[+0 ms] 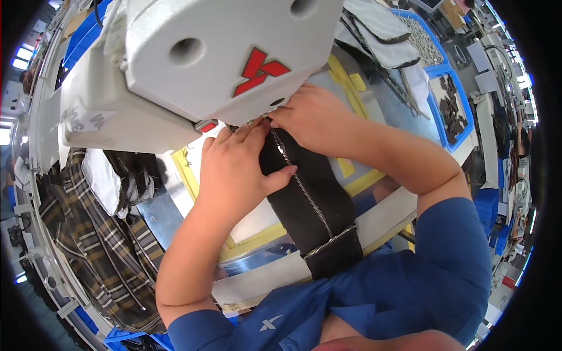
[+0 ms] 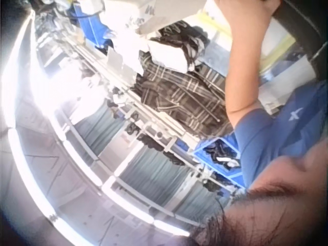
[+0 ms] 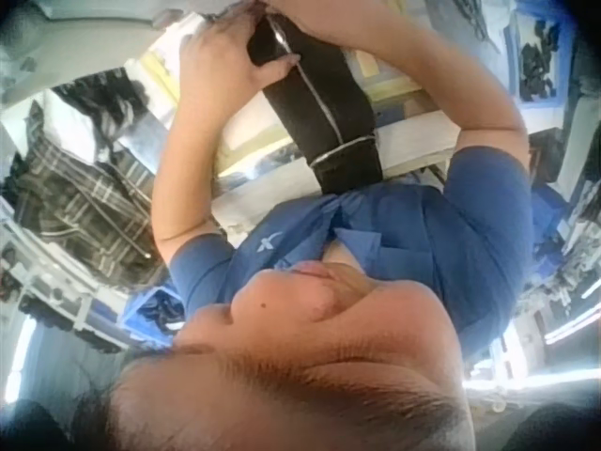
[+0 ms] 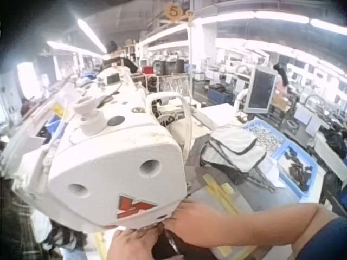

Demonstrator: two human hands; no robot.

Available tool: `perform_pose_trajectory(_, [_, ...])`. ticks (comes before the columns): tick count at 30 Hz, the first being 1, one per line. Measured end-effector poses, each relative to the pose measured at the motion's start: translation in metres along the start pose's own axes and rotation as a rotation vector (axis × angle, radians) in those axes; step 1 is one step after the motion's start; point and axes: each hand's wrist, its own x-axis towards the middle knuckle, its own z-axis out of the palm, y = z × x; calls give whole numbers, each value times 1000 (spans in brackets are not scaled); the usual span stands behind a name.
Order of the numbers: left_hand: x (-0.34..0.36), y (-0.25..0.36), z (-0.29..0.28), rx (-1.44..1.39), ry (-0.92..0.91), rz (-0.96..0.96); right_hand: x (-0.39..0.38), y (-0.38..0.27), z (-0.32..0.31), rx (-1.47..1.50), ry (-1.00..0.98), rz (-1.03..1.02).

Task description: The person sews zippers onto plaid fabric pouches using an industrial sewing machine. They align the zipper with the fabric edge, guide it under the needle, and stitch along the length. The person repeats this process for multiple pouches, occasionally adjusting the fabric and using scissors to trim threads.

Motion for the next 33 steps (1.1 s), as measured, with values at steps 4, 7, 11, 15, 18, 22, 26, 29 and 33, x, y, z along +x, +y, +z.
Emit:
perform_pose_trajectory(4, [-1,6,-2,54,-24,-9,-5,0,5,6,58,0])
perform_pose_trajectory(7, [0,6,-4,54,-55,-16,-5,-1,5,7,60,7])
perform_pose_trajectory(11, [-1,4,-1,42,-42,-4,-6,-2,3,9,36,25])
perform_pose_trajectory(15, [0,5,2,4,-24,9,-7,-1,1,-4,52,18])
perform_pose_trajectory(18, [0,5,3,22,5,34,-8,3,-2,-26,28,-14])
perform_pose_trajectory(22, [0,7,-5,42,-89,-43,-2,-6,1,-25,68,-9])
perform_pose_trajectory(26, [-3,5,0,87,-47,-10,-4,-5,7,-32,66,-9])
perform_pose_trajectory(29, [-3,12,4,141,-58,-7,-7,-1,7,-7,81,-7])
perform_pose_trajectory(33, [-9,19,16,234,-7,25,-9,2,4,33,36,-5])
